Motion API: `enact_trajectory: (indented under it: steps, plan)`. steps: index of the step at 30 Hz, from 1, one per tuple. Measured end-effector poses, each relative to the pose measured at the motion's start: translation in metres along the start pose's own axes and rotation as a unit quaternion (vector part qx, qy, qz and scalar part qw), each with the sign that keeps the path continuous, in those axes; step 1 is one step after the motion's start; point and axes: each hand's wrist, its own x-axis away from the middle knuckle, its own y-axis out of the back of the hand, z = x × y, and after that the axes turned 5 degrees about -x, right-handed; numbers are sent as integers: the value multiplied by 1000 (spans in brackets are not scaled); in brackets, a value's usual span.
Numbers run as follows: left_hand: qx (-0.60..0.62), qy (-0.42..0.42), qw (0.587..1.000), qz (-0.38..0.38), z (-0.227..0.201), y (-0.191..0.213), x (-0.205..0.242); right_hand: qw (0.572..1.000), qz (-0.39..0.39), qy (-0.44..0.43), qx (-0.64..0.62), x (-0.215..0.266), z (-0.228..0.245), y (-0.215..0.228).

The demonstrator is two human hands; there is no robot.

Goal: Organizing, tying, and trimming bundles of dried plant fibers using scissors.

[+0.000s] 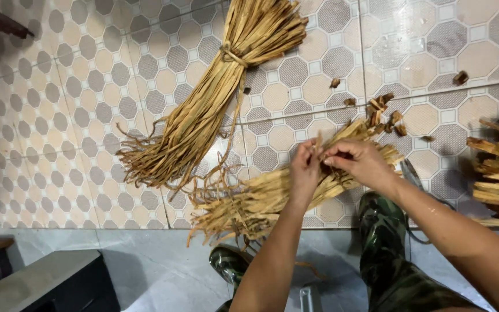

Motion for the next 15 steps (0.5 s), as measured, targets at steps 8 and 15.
enact_trajectory:
  steps: [8, 15]
  plan:
    - [-10, -70, 993, 100, 10, 1, 16, 973, -111, 152, 134, -3, 1, -15]
    - [40, -66, 997, -26, 1, 11, 24, 954, -9, 129, 270, 4, 42, -13]
